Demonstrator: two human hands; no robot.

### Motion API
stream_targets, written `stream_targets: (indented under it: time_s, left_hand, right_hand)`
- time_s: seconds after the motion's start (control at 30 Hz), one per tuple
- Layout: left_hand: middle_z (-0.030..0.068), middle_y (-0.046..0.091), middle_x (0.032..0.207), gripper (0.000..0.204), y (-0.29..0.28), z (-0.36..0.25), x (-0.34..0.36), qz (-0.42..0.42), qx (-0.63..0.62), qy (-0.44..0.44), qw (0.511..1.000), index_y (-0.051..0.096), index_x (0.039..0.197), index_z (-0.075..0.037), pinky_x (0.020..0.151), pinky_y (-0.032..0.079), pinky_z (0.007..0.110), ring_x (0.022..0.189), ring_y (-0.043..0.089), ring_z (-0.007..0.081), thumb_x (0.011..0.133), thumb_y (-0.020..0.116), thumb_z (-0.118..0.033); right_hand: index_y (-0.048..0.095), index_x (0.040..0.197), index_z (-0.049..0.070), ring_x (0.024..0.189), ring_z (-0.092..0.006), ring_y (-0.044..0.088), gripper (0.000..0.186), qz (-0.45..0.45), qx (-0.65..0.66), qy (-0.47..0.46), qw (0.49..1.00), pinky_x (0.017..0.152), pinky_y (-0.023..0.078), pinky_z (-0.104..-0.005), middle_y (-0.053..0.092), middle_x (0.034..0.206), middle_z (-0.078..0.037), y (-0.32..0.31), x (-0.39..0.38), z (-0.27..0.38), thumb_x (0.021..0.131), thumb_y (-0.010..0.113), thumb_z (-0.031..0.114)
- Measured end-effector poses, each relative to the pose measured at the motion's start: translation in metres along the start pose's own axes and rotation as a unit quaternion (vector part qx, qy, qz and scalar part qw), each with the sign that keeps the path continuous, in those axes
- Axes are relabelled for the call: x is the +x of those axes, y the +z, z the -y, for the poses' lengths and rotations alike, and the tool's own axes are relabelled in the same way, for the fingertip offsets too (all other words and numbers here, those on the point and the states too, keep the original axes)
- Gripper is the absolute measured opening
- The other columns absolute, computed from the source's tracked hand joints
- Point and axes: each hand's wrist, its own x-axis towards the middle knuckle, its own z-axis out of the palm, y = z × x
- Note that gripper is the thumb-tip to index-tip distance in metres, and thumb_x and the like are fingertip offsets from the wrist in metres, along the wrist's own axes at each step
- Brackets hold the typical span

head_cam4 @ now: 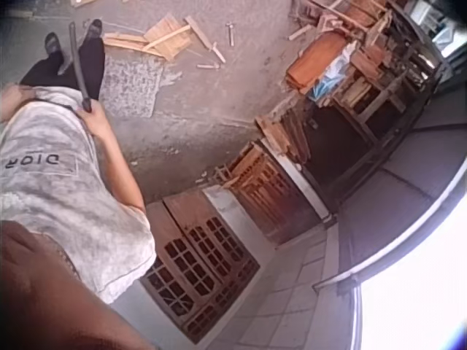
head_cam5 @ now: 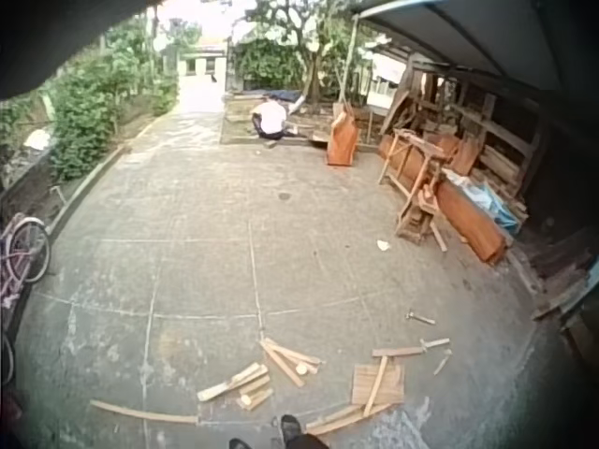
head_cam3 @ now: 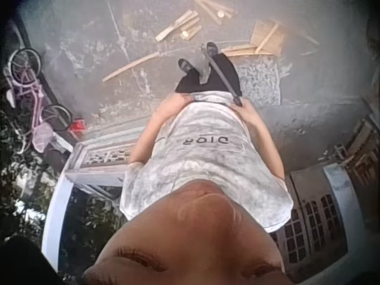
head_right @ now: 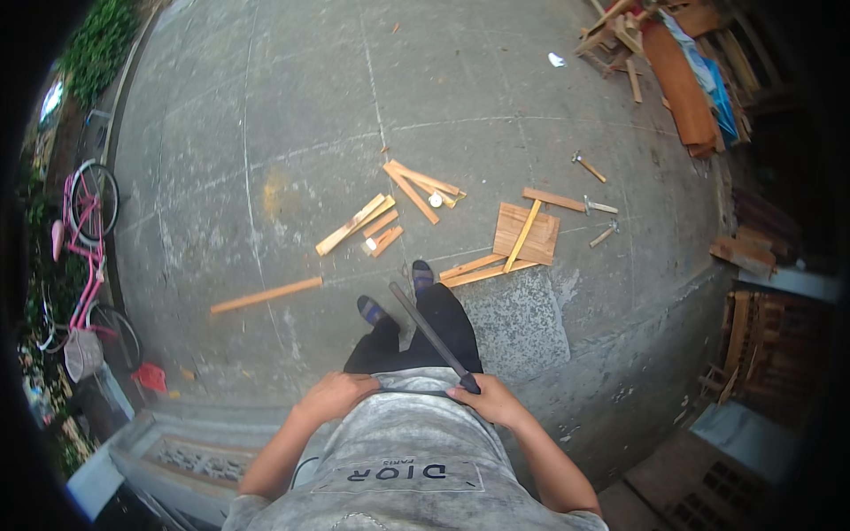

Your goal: The recorder measures a curved piece of wood with a tape measure and then saws it with a hand saw.

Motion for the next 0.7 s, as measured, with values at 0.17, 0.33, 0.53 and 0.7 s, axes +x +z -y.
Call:
stream_targets:
  time_s: [0.17,0.33,0.53,0.7]
  left_hand:
    - [0.0129,0.071,0.082,0.011,0.019,0.029,0.043,0.085,-0.162,-0.025,0.983,0.066,0.092,-0.007,0.071,0.055,0.047,0.081,0.07,0.0369,0.086,0.069,-0.016]
    - [0.0061,0.069,0.076,0.013,0.105,0.123,0.145,0.315,-0.405,0.028,0.858,0.068,0.09,-0.008,0.064,0.05,0.039,0.071,0.069,0.0259,0.087,0.074,-0.019]
    - [0.0105,0.073,0.084,0.016,0.189,0.344,0.315,0.184,-0.447,-0.002,0.875,0.071,0.096,-0.009,0.073,0.055,0.042,0.08,0.072,0.0288,0.092,0.071,-0.024]
    - [0.0175,0.065,0.119,0.047,0.177,0.587,0.456,-0.238,-0.036,-0.166,0.956,0.061,0.125,-0.002,0.102,0.049,0.047,0.115,0.062,0.037,0.094,0.073,-0.035]
  right_hand:
    - [0.069,0.084,0.002,0.069,-0.0121,0.063,0.037,0.053,-0.037,-0.025,0.998,0.065,0.049,-0.0318,0.069,0.073,-0.003,-0.019,0.109,0.0,0.095,0.076,0.038]
    - [0.075,0.087,0.003,0.07,-0.0153,0.067,0.04,0.101,-0.12,-0.072,0.985,0.067,0.051,-0.0328,0.069,0.071,-0.008,-0.081,0.348,-0.005,0.098,0.071,0.042]
    - [0.074,0.093,0.001,0.058,-0.0203,0.052,0.038,-0.201,-0.161,-0.15,0.954,0.058,0.043,-0.0396,0.062,0.065,-0.009,-0.175,0.708,-0.099,0.097,0.073,0.039]
    - [0.075,0.109,-0.001,0.073,-0.0247,0.062,0.039,-0.309,-0.193,-0.209,0.907,0.072,0.05,-0.04,0.068,0.083,-0.012,-0.193,0.886,-0.126,0.091,0.08,0.033]
